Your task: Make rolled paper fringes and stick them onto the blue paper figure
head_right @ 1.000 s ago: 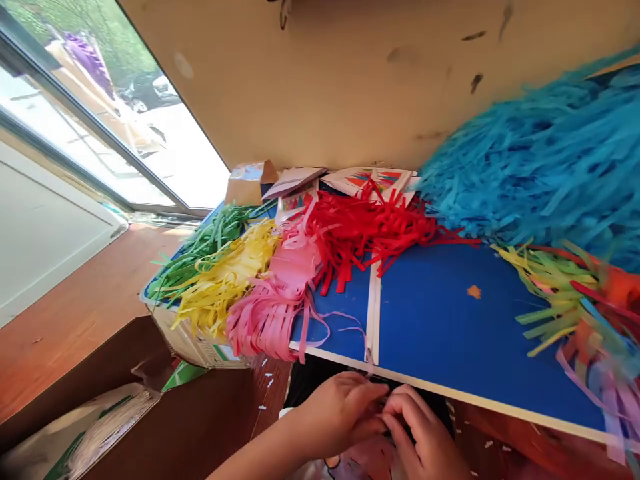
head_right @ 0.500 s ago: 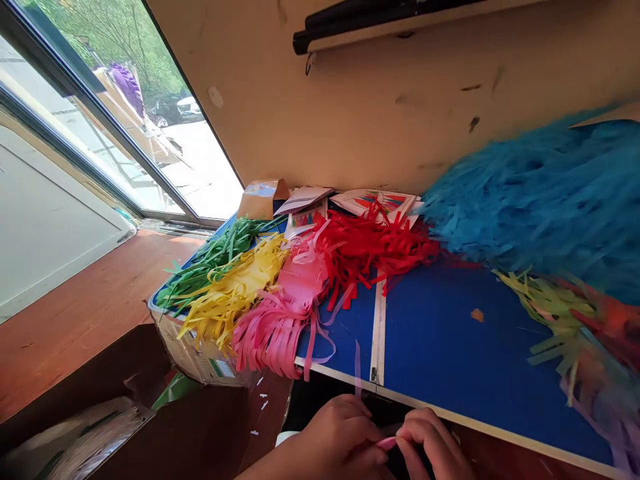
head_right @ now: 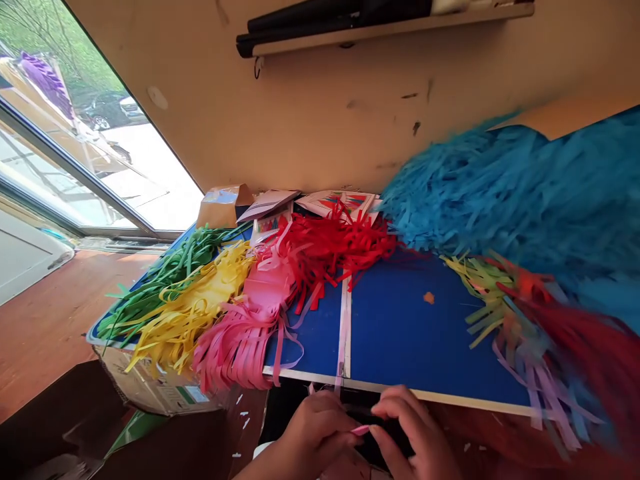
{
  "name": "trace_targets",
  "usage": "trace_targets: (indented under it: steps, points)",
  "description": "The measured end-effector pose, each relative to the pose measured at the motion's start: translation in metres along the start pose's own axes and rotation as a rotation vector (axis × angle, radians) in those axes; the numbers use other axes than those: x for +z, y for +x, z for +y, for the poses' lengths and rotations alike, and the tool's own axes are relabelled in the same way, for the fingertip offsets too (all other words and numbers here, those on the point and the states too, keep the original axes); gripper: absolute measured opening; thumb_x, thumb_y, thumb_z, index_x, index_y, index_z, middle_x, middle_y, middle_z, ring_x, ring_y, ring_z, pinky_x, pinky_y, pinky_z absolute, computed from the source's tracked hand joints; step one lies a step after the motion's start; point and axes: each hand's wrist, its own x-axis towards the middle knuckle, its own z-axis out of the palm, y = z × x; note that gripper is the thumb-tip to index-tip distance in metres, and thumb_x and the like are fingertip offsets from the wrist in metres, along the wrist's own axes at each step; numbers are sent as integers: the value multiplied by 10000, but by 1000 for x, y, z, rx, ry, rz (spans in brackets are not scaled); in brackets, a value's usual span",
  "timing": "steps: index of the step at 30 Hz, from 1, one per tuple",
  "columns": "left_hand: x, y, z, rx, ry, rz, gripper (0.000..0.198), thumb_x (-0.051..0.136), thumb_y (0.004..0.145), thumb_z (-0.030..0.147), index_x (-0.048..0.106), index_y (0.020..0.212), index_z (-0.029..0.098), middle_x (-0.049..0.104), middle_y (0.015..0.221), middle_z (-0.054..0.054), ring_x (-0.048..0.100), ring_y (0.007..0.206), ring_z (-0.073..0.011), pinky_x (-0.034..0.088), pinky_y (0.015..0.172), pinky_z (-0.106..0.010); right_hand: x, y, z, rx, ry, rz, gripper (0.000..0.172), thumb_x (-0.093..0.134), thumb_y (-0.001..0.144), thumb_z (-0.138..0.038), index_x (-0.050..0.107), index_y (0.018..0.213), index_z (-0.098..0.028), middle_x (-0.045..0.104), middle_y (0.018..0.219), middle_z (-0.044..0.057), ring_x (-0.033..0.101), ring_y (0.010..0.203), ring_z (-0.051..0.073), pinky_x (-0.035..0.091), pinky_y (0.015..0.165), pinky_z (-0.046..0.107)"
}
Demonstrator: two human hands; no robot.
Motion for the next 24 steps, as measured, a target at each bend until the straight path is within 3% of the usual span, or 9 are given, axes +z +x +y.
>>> trace_targets:
  steps: [3, 7, 11, 13, 17, 21, 24]
  points:
    - [-3, 4, 11, -111, -109, 50, 388, 423, 899, 442, 652, 742, 171, 675, 595, -59, 617, 572, -132, 460, 576, -213, -32, 53, 33, -47, -269, 4, 171, 471, 801, -408, 589, 888, -320, 621, 897, 27, 602, 819, 202, 503, 704, 300]
    - [-11, 14, 26, -331, -250, 72, 346, 436, 889, 434, 618, 794, 155, 690, 623, -61, 619, 547, -128, 457, 529, -203, -69, 155, 88, 72, -535, 100, 296, 395, 793, -276, 605, 983, -188, 597, 1056, 118, 549, 974, 269, 437, 843, 433]
    - [-17, 56, 23, -474, -410, 65, 310, 492, 846, 450, 569, 818, 151, 686, 651, -51, 626, 576, -132, 465, 551, -219, -73, 215, 125, 132, -629, 98, 232, 439, 740, -153, 628, 874, -146, 607, 983, 160, 549, 951, 285, 421, 798, 427]
    - [-19, 90, 14, -527, -531, 76, 303, 527, 814, 458, 540, 778, 158, 677, 670, -33, 618, 589, -118, 464, 584, -224, -69, 223, 134, 159, -635, 101, 179, 440, 738, -128, 618, 731, -143, 603, 903, 160, 559, 915, 273, 418, 753, 398]
    - [-18, 146, -14, -644, -690, 66, 268, 655, 706, 379, 514, 651, 158, 633, 615, 7, 585, 556, -96, 447, 603, -221, -68, 221, 132, 206, -566, 169, 235, 405, 742, -107, 511, 537, -151, 568, 815, 157, 549, 924, 286, 393, 728, 396]
    - [-11, 160, -36, -677, -672, 127, 238, 637, 712, 336, 501, 626, 161, 601, 573, 27, 567, 530, -91, 430, 576, -211, -66, 212, 111, 198, -406, 267, 91, 499, 705, -191, 529, 621, -171, 570, 856, 152, 502, 998, 329, 380, 782, 431]
    - [-7, 157, -43, -689, -659, 196, 200, 602, 739, 323, 509, 662, 164, 579, 577, 36, 550, 515, -83, 412, 542, -195, -46, 201, 90, 193, -193, 251, 136, 528, 704, -322, 563, 724, -192, 584, 767, 84, 565, 814, 235, 434, 705, 360]
